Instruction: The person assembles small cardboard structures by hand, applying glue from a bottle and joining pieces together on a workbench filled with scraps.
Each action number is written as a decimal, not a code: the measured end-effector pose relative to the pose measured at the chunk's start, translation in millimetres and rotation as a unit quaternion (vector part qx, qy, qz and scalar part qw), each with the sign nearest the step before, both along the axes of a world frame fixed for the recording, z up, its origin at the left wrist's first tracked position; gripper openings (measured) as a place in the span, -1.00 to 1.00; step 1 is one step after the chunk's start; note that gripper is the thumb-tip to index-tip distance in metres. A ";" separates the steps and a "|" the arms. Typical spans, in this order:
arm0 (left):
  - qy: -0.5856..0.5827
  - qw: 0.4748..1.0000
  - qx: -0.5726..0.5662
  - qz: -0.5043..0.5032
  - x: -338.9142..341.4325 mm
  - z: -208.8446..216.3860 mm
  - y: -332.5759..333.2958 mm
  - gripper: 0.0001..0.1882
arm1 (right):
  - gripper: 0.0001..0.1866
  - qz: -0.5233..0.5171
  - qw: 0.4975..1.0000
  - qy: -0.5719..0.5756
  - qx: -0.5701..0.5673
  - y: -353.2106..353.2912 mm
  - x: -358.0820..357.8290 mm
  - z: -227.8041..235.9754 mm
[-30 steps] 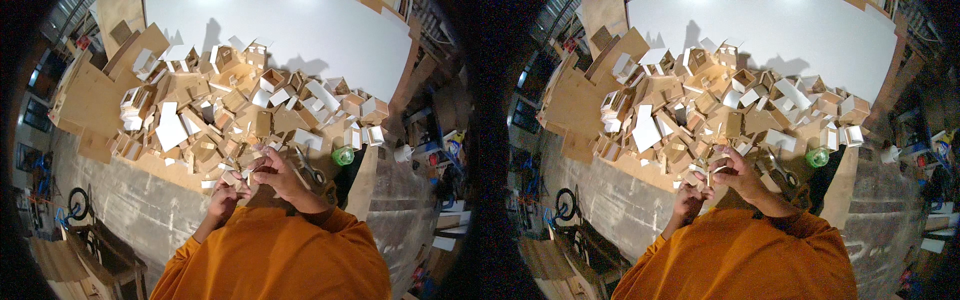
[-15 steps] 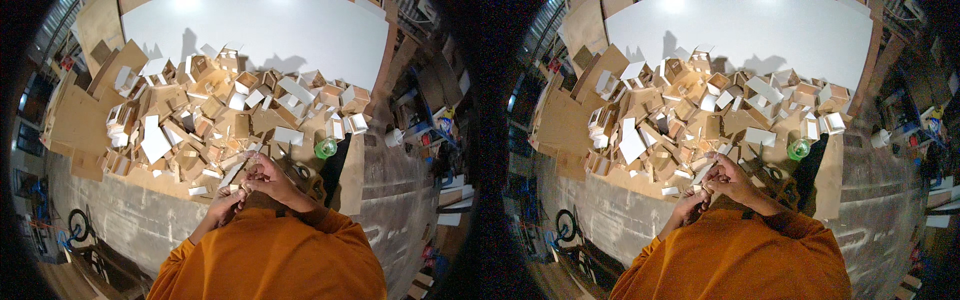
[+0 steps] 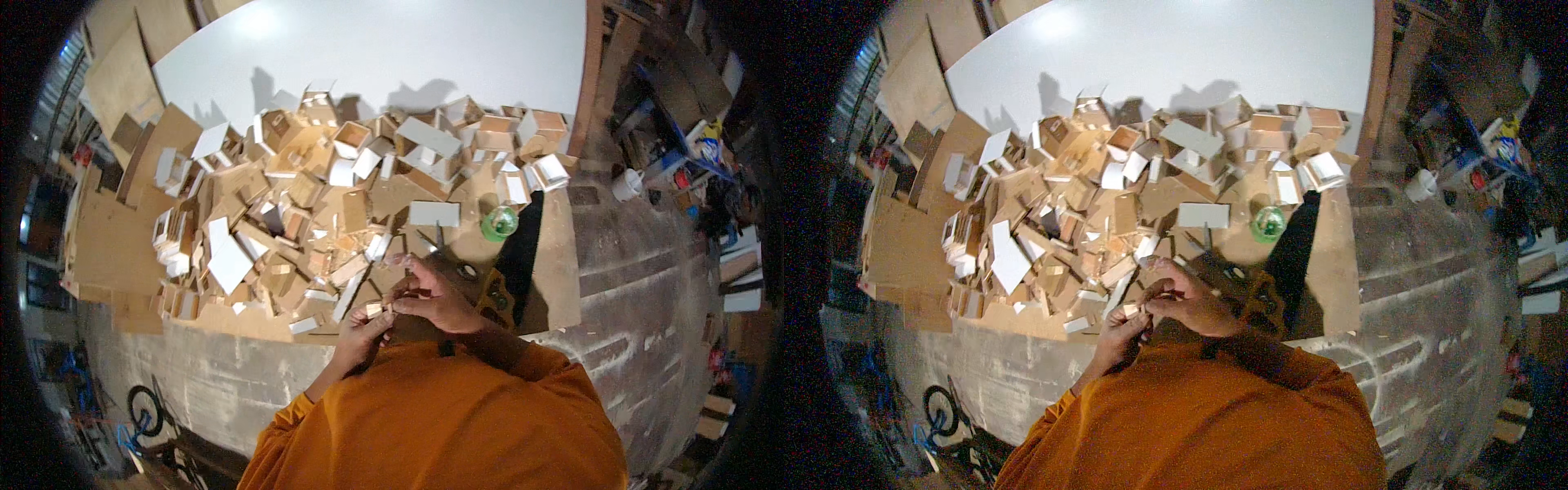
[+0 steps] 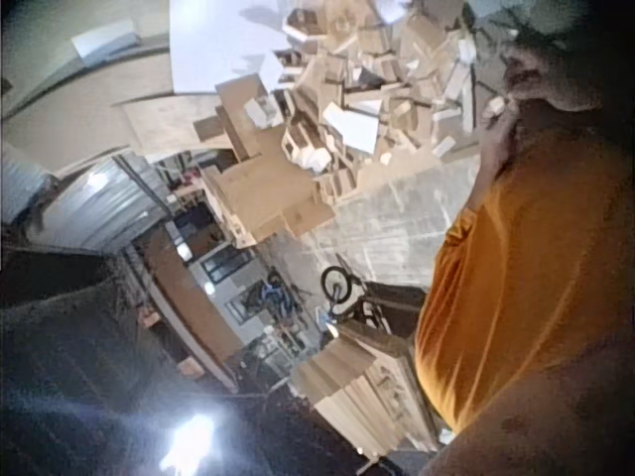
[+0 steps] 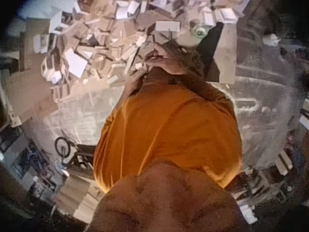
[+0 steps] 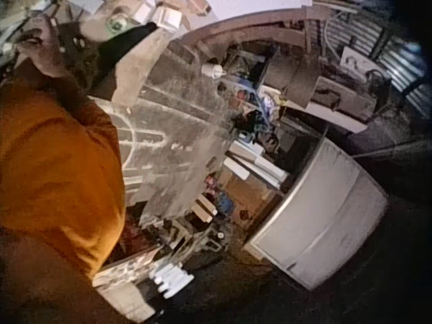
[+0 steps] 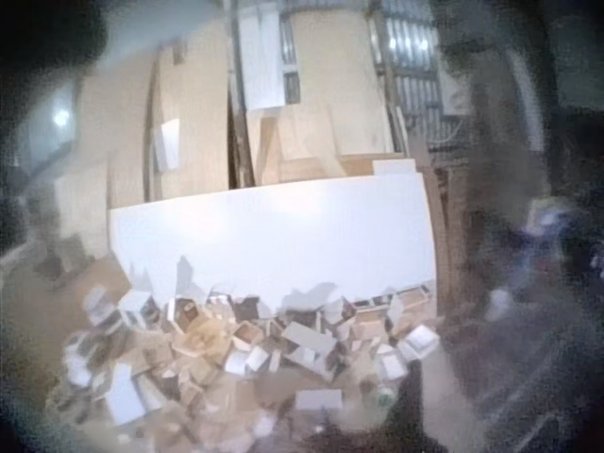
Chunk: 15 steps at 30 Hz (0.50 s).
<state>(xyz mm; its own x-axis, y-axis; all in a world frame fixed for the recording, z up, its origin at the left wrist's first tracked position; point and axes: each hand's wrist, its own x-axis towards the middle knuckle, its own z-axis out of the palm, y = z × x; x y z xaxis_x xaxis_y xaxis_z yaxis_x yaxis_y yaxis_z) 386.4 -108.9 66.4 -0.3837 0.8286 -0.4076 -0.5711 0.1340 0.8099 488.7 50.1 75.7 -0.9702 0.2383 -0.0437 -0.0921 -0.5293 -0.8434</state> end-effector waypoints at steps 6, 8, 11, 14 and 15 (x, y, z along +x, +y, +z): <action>0.070 0.997 0.007 -0.036 3.9 -7.8 5.8 -0.86 | -0.43 -0.051 0.992 -0.016 0.111 0.0 10.9 -5.3; 0.088 0.995 0.013 -0.033 6.8 -9.6 10.6 -0.86 | -0.44 -0.066 0.990 -0.029 0.122 -0.4 16.7 -4.6; 0.073 0.997 0.007 -0.033 11.9 -8.2 18.9 -0.85 | -0.45 -0.139 0.942 -0.044 0.302 11.0 26.4 -11.6; 0.070 0.996 0.005 -0.048 14.4 -2.3 27.5 -0.85 | -0.59 -0.251 0.900 -0.107 0.340 36.4 39.9 -5.7; 0.090 0.995 0.011 -0.051 13.8 -2.7 30.7 -0.85 | -0.61 -0.291 0.864 -0.144 0.386 51.1 49.5 2.3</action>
<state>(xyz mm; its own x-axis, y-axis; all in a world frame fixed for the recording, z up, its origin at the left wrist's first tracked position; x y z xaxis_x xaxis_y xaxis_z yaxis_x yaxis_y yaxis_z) 400.3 -78.2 63.6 -0.3628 0.8747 -0.3214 -0.4010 0.1648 0.9011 538.2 101.2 78.0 -0.6520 0.7476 0.1267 0.1193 0.2662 -0.9565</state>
